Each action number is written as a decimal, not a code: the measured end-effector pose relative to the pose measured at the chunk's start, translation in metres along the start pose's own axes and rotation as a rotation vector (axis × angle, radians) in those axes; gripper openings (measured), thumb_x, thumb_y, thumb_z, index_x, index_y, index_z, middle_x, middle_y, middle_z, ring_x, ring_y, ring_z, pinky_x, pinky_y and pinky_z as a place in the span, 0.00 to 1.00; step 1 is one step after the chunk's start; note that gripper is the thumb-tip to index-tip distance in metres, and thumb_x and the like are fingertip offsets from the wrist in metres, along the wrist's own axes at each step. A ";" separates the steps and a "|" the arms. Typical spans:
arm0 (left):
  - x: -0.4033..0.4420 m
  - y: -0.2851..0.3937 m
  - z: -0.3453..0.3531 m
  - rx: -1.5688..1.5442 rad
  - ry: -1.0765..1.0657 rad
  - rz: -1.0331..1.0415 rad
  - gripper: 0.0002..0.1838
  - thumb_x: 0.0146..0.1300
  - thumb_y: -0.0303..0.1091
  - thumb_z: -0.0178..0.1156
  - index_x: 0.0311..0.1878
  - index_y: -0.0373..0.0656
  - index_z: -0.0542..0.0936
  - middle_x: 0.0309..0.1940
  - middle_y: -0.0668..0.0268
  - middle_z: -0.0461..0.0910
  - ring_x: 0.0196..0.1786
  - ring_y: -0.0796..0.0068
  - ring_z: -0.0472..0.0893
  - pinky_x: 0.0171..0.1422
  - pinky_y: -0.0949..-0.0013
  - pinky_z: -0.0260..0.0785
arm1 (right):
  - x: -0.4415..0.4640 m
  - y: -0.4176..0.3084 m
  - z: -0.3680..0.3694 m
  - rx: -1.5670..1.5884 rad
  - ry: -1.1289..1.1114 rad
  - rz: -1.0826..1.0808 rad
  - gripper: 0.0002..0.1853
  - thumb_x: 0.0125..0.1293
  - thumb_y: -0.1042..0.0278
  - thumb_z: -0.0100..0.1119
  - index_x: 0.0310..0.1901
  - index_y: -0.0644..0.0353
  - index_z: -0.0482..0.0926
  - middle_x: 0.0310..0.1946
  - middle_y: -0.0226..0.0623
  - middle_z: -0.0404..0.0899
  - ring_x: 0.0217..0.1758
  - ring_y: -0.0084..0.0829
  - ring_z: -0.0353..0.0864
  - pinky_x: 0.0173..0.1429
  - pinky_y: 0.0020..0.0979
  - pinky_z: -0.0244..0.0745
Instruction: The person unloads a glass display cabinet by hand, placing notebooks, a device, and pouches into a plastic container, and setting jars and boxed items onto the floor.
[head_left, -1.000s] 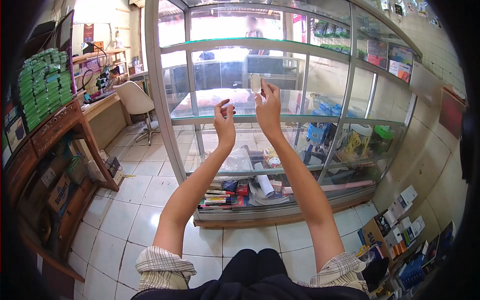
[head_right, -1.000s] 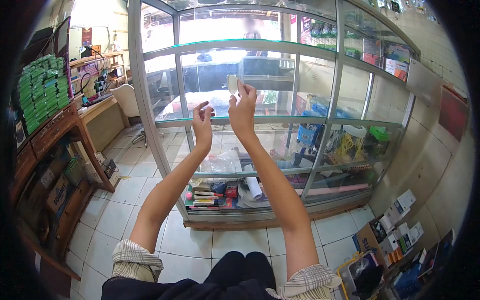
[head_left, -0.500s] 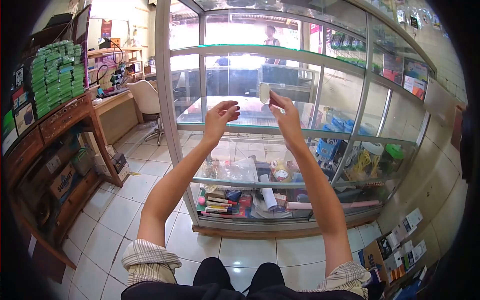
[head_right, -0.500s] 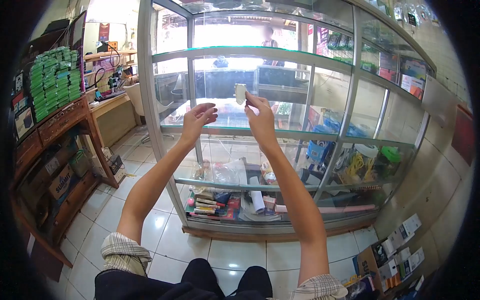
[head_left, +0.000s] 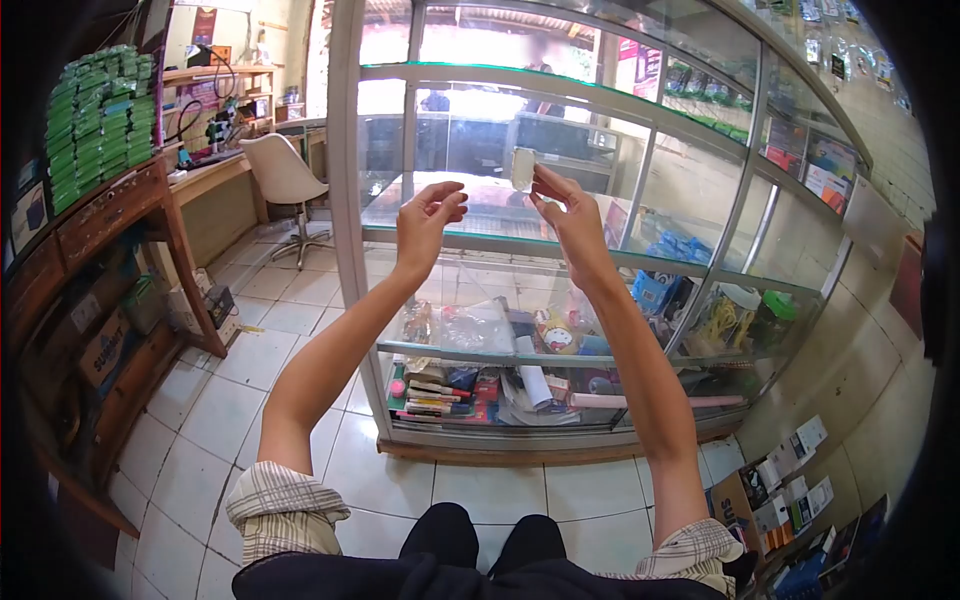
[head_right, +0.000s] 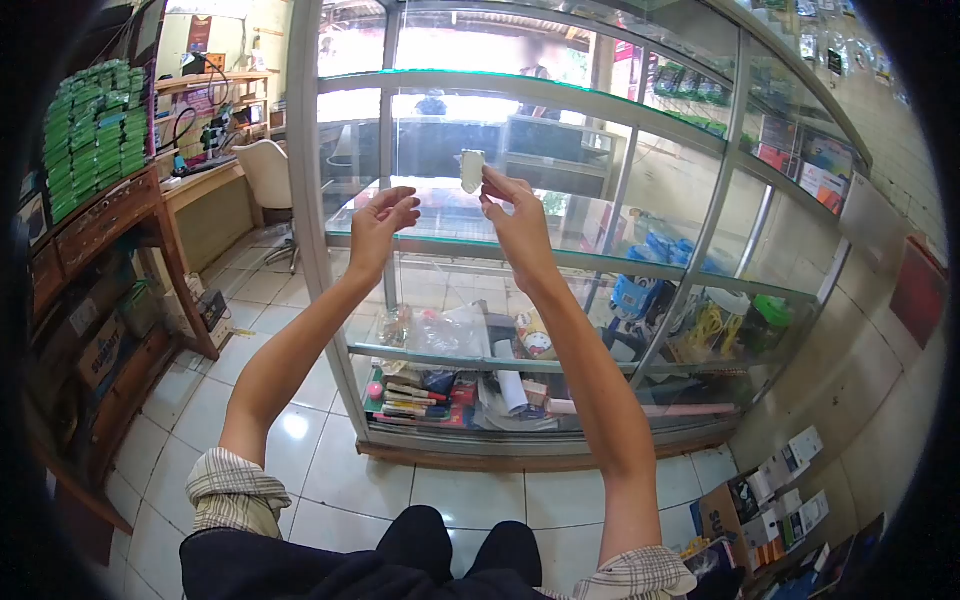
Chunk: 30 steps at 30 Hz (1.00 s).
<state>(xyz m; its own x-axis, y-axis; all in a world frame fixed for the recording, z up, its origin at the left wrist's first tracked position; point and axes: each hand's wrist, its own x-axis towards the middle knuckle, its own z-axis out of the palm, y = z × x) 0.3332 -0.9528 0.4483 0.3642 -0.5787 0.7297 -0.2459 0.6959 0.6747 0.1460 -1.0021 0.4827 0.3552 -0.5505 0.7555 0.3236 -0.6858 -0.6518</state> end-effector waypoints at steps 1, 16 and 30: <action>0.000 0.000 -0.008 0.025 0.028 -0.002 0.13 0.62 0.31 0.55 0.47 0.35 0.76 0.38 0.59 0.80 0.38 0.74 0.80 0.44 0.74 0.73 | 0.002 0.001 0.009 -0.019 -0.005 -0.001 0.24 0.57 0.83 0.49 0.57 0.56 0.71 0.47 0.37 0.71 0.53 0.28 0.71 0.58 0.26 0.62; 0.002 -0.012 -0.041 0.119 0.339 0.092 0.11 0.63 0.31 0.52 0.46 0.36 0.74 0.32 0.64 0.78 0.35 0.77 0.77 0.43 0.74 0.69 | 0.016 0.005 0.071 -0.056 -0.100 -0.015 0.26 0.55 0.84 0.47 0.59 0.59 0.69 0.50 0.40 0.68 0.55 0.30 0.70 0.60 0.26 0.64; -0.035 -0.026 -0.014 0.868 0.282 0.464 0.46 0.56 0.31 0.58 0.68 0.32 0.37 0.68 0.43 0.31 0.71 0.45 0.36 0.69 0.45 0.33 | 0.005 0.024 0.084 -0.143 -0.026 -0.167 0.31 0.54 0.86 0.45 0.62 0.54 0.65 0.53 0.38 0.62 0.57 0.30 0.66 0.61 0.28 0.66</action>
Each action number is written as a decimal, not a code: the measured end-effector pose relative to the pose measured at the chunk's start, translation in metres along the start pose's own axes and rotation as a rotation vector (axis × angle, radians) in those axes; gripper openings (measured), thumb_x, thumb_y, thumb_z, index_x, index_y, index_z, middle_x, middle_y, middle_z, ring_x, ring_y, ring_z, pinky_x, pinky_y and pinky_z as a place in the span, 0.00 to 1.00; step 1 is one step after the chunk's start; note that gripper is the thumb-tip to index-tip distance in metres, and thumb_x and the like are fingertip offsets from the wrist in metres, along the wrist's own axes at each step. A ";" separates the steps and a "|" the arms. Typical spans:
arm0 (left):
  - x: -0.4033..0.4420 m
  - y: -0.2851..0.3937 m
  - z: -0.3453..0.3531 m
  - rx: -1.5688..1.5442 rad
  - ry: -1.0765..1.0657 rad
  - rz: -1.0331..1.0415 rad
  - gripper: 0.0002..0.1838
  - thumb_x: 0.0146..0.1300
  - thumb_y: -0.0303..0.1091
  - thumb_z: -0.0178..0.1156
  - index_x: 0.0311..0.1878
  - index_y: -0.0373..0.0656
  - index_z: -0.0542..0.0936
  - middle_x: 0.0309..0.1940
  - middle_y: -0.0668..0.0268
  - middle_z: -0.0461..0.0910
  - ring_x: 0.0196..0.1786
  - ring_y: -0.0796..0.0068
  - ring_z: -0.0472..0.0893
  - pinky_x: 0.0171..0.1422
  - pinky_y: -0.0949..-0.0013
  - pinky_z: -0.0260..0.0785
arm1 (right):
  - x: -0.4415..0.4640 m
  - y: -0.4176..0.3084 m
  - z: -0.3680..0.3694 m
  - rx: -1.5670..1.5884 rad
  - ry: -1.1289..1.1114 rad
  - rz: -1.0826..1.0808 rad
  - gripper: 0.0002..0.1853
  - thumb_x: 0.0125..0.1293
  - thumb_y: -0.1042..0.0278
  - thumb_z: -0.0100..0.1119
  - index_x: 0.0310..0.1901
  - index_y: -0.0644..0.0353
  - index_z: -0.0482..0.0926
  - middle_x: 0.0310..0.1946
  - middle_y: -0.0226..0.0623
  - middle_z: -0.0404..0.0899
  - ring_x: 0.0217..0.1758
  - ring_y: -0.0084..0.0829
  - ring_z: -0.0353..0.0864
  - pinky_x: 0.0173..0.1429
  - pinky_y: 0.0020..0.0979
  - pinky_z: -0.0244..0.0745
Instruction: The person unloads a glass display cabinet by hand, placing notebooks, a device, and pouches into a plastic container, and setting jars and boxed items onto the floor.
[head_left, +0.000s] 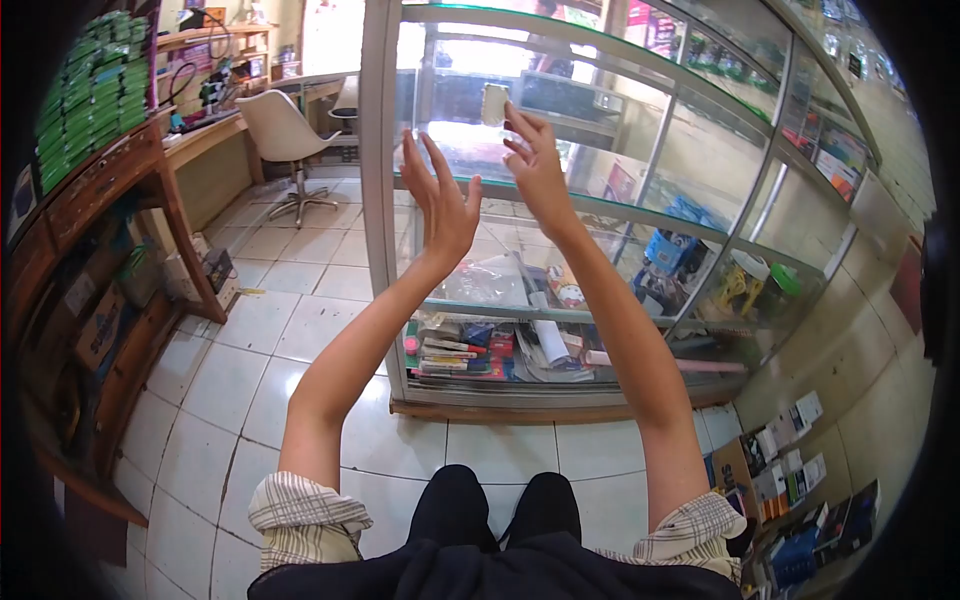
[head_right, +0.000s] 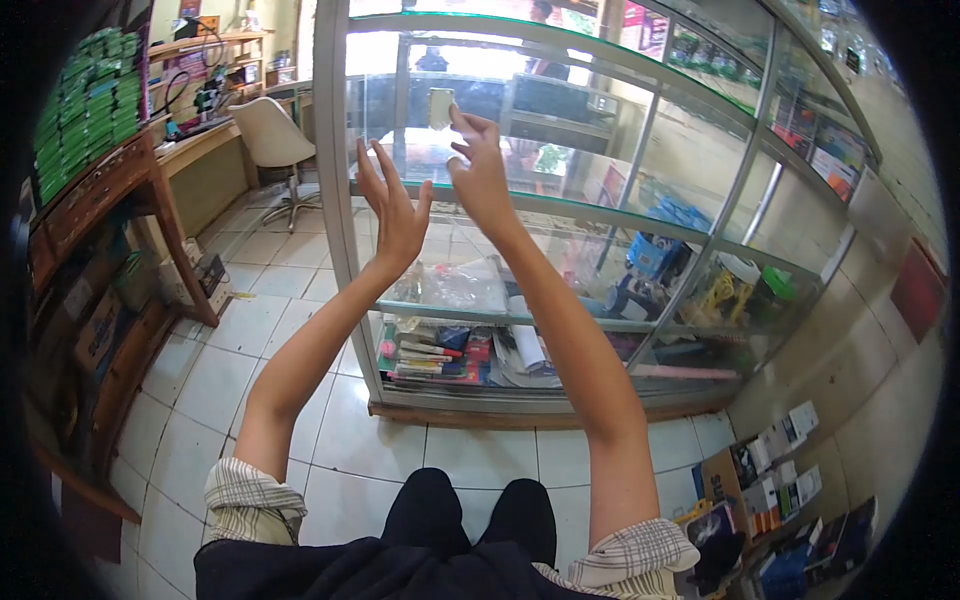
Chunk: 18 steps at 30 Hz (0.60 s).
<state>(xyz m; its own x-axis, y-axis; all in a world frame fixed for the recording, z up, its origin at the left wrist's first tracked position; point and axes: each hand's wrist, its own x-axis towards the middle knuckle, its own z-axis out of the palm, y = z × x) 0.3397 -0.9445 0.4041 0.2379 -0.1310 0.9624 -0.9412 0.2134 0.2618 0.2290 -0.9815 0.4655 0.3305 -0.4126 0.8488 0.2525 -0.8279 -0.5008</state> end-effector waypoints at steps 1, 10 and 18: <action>-0.004 0.000 0.000 -0.024 -0.007 0.003 0.46 0.56 0.31 0.58 0.68 0.32 0.37 0.68 0.43 0.31 0.71 0.45 0.36 0.69 0.45 0.33 | -0.002 0.003 0.001 -0.041 0.003 -0.089 0.31 0.54 0.86 0.44 0.62 0.54 0.64 0.53 0.39 0.61 0.57 0.29 0.66 0.61 0.28 0.66; -0.059 -0.017 -0.004 0.128 -0.285 0.162 0.45 0.55 0.39 0.60 0.69 0.39 0.43 0.69 0.47 0.35 0.72 0.49 0.34 0.70 0.43 0.32 | -0.076 0.025 -0.023 -1.159 -0.333 -0.565 0.34 0.45 0.83 0.53 0.58 0.51 0.68 0.65 0.40 0.54 0.66 0.45 0.54 0.68 0.42 0.54; -0.190 -0.001 -0.018 -0.134 -0.639 0.124 0.43 0.51 0.34 0.59 0.67 0.37 0.49 0.69 0.49 0.39 0.71 0.48 0.38 0.71 0.45 0.30 | -0.274 0.026 -0.137 -1.261 -0.459 -0.063 0.28 0.45 0.82 0.52 0.53 0.55 0.71 0.63 0.44 0.56 0.62 0.49 0.58 0.65 0.45 0.56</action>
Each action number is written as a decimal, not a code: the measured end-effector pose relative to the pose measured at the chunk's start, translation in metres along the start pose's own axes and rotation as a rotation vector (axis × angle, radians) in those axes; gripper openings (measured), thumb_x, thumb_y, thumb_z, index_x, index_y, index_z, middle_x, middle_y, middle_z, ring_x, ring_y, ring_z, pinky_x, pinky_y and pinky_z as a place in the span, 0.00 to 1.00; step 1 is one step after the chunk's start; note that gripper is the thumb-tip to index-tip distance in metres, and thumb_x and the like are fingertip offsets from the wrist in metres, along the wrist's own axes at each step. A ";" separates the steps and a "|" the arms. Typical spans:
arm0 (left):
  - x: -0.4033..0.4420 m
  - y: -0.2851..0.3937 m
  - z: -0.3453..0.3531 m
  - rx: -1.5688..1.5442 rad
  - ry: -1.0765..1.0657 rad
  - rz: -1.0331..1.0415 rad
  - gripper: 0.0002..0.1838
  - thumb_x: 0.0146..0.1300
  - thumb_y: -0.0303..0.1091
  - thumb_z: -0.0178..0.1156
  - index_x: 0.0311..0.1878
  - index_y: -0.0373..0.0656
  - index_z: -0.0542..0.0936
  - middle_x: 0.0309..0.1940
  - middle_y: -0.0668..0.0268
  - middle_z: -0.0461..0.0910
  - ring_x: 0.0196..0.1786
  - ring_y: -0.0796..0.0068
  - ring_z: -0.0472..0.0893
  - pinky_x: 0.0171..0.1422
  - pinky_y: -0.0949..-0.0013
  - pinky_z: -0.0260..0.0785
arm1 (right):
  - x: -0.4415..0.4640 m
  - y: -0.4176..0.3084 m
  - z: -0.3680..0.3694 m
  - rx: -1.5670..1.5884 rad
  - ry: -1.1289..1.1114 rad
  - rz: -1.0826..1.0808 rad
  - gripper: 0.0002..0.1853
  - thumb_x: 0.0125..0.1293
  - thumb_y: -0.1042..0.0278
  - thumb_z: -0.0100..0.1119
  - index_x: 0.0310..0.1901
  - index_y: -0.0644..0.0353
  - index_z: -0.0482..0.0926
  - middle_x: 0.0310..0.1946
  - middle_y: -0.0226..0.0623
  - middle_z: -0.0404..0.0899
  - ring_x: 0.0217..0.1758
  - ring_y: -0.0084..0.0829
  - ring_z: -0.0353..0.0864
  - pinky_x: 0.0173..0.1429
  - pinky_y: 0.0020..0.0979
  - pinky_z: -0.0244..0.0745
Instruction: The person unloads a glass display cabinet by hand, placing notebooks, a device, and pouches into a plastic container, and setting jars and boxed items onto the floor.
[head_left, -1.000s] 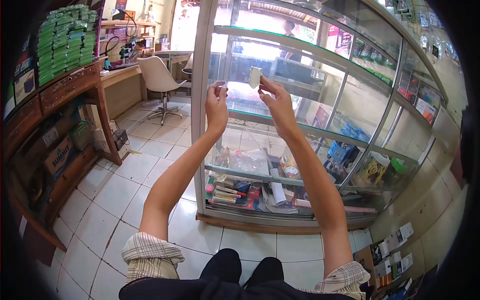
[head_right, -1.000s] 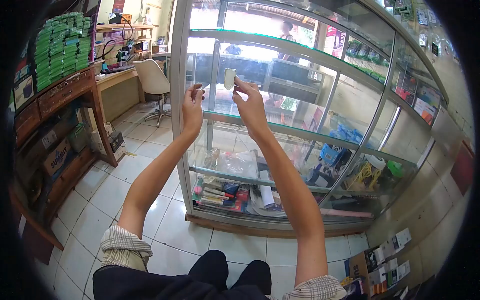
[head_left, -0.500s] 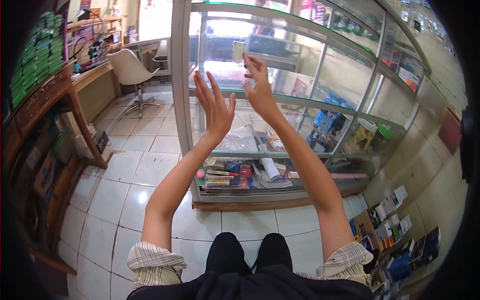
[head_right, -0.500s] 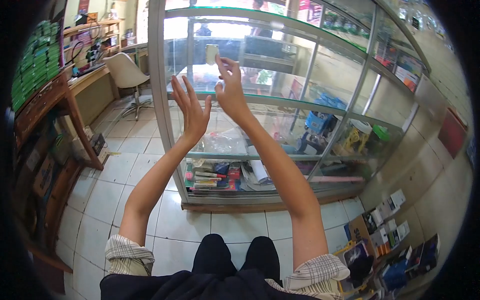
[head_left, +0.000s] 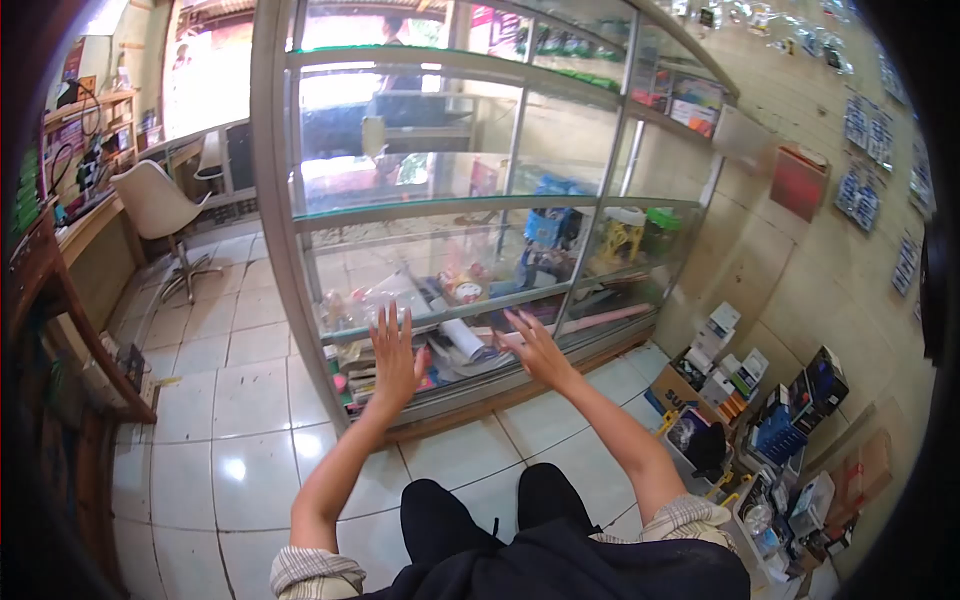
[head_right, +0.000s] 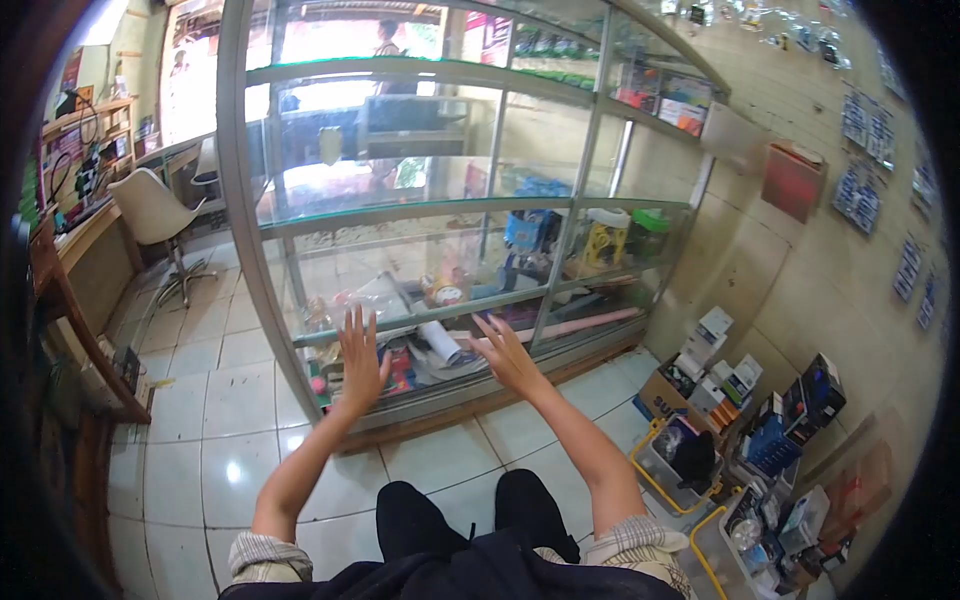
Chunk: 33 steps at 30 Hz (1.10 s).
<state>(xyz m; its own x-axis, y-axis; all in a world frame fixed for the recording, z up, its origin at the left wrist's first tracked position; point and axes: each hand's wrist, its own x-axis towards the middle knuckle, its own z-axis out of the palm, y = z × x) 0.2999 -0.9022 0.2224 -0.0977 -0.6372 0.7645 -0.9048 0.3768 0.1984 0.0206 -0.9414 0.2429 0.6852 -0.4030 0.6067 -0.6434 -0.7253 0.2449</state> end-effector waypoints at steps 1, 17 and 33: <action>-0.016 0.008 0.010 -0.039 -0.034 0.003 0.43 0.50 0.34 0.60 0.67 0.37 0.48 0.69 0.49 0.40 0.71 0.47 0.38 0.71 0.45 0.30 | -0.038 0.005 0.002 -0.044 -0.027 0.043 0.27 0.43 0.82 0.54 0.51 0.56 0.73 0.63 0.45 0.56 0.61 0.50 0.58 0.64 0.44 0.58; -0.185 0.242 0.178 -0.558 -0.449 -0.030 0.37 0.48 0.27 0.59 0.63 0.38 0.56 0.60 0.50 0.58 0.64 0.46 0.54 0.67 0.50 0.47 | -0.468 -0.075 -0.064 0.316 -0.024 1.470 0.13 0.57 0.77 0.46 0.40 0.57 0.79 0.41 0.45 0.75 0.47 0.44 0.74 0.51 0.37 0.69; -0.148 0.317 0.265 -0.789 -0.596 -0.372 0.12 0.56 0.24 0.53 0.45 0.42 0.76 0.33 0.61 0.73 0.40 0.64 0.74 0.45 0.66 0.66 | -0.469 -0.024 -0.013 0.612 0.072 1.568 0.12 0.58 0.81 0.45 0.39 0.61 0.78 0.35 0.41 0.79 0.37 0.35 0.80 0.42 0.32 0.74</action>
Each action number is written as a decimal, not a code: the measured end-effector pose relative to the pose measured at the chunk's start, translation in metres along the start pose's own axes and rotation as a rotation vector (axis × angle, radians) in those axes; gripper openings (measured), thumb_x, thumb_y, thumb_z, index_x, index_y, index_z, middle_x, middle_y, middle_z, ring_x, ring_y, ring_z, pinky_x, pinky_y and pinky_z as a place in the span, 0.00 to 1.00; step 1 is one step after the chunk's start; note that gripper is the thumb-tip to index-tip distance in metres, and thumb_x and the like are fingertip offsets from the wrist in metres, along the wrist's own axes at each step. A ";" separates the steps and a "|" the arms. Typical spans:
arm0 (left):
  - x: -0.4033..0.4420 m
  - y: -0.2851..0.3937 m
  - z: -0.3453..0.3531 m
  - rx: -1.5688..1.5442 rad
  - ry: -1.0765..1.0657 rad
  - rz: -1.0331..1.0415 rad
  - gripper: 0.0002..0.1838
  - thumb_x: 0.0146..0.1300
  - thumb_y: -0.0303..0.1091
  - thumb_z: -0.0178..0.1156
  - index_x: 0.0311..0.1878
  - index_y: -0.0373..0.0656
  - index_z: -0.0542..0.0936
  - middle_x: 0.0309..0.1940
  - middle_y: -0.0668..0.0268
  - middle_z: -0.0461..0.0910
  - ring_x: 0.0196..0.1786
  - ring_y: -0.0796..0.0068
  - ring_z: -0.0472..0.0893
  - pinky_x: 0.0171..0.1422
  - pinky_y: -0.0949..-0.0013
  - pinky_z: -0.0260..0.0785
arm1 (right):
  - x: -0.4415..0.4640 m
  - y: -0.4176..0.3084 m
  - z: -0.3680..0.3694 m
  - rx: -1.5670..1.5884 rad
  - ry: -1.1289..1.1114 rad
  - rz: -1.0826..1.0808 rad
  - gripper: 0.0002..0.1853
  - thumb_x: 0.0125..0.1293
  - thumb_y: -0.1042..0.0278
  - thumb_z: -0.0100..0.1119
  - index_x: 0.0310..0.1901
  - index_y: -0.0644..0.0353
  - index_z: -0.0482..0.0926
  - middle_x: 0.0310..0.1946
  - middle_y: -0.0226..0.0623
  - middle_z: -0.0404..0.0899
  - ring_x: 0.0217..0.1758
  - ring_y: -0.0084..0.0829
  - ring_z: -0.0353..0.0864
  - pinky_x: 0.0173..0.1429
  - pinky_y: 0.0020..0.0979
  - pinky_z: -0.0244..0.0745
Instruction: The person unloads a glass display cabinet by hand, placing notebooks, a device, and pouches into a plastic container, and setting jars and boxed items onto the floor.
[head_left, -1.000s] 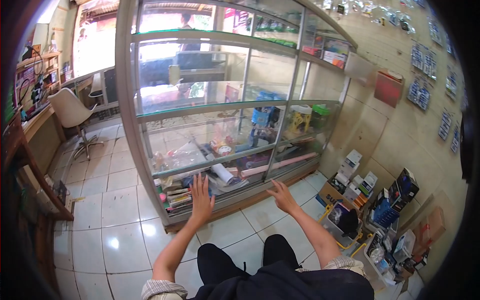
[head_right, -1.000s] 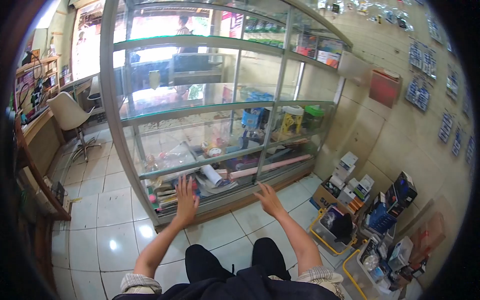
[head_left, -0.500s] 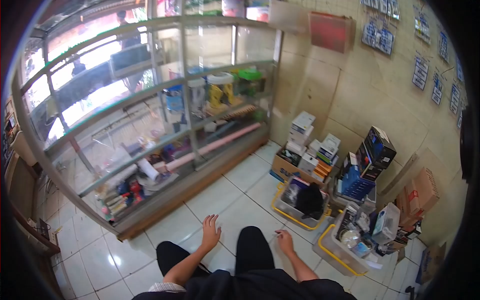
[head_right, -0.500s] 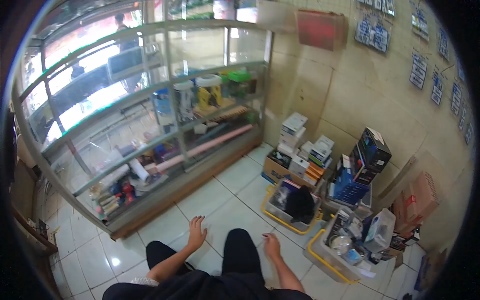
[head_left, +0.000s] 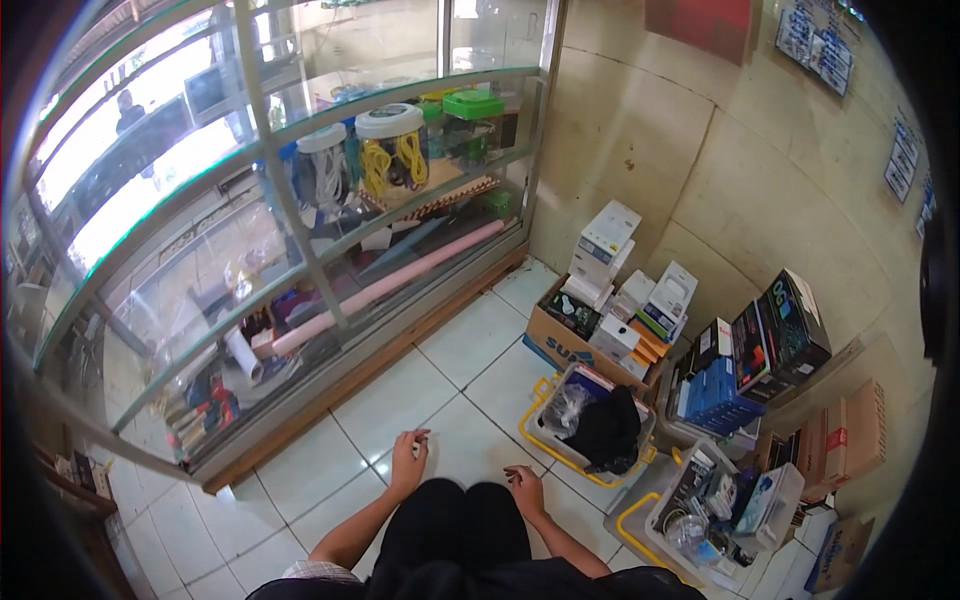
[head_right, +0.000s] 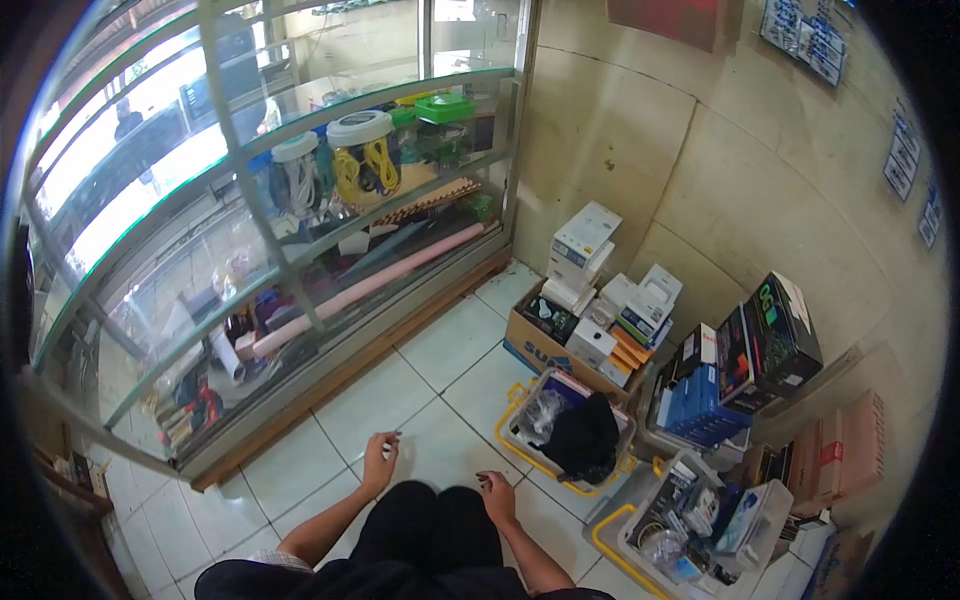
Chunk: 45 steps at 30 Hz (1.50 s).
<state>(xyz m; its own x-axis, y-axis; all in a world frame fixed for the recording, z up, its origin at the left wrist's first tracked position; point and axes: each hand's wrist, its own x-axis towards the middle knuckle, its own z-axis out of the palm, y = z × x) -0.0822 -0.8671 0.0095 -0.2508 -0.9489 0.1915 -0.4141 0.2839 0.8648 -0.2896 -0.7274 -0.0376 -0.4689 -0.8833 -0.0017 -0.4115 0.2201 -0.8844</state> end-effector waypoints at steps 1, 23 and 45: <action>0.008 -0.011 0.007 0.055 -0.034 0.009 0.11 0.56 0.25 0.53 0.43 0.41 0.76 0.32 0.60 0.73 0.38 0.63 0.73 0.44 0.65 0.66 | 0.012 0.002 0.005 -0.036 -0.010 -0.004 0.12 0.58 0.81 0.45 0.39 0.61 0.78 0.35 0.40 0.79 0.37 0.35 0.80 0.42 0.32 0.74; 0.345 0.407 -0.138 0.353 0.098 0.925 0.21 0.50 0.27 0.59 0.50 0.43 0.72 0.54 0.58 0.65 0.65 0.55 0.58 0.68 0.48 0.47 | 0.398 -0.361 -0.123 0.112 0.355 -0.568 0.09 0.64 0.73 0.47 0.44 0.62 0.74 0.38 0.43 0.75 0.41 0.38 0.76 0.45 0.32 0.69; 0.468 0.416 -0.120 1.384 0.347 0.891 0.33 0.51 0.41 0.58 0.64 0.58 0.63 0.70 0.70 0.46 0.73 0.70 0.42 0.72 0.45 0.28 | 0.587 -0.512 -0.158 0.265 0.914 -0.552 0.12 0.54 0.71 0.59 0.41 0.64 0.76 0.35 0.42 0.76 0.42 0.41 0.75 0.49 0.37 0.68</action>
<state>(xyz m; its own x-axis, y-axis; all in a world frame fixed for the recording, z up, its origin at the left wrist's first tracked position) -0.2666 -1.2097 0.5151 -0.7014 -0.3669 0.6111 -0.7103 0.4316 -0.5560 -0.4777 -1.2928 0.4885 -0.7190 -0.1691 0.6741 -0.6129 -0.3030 -0.7298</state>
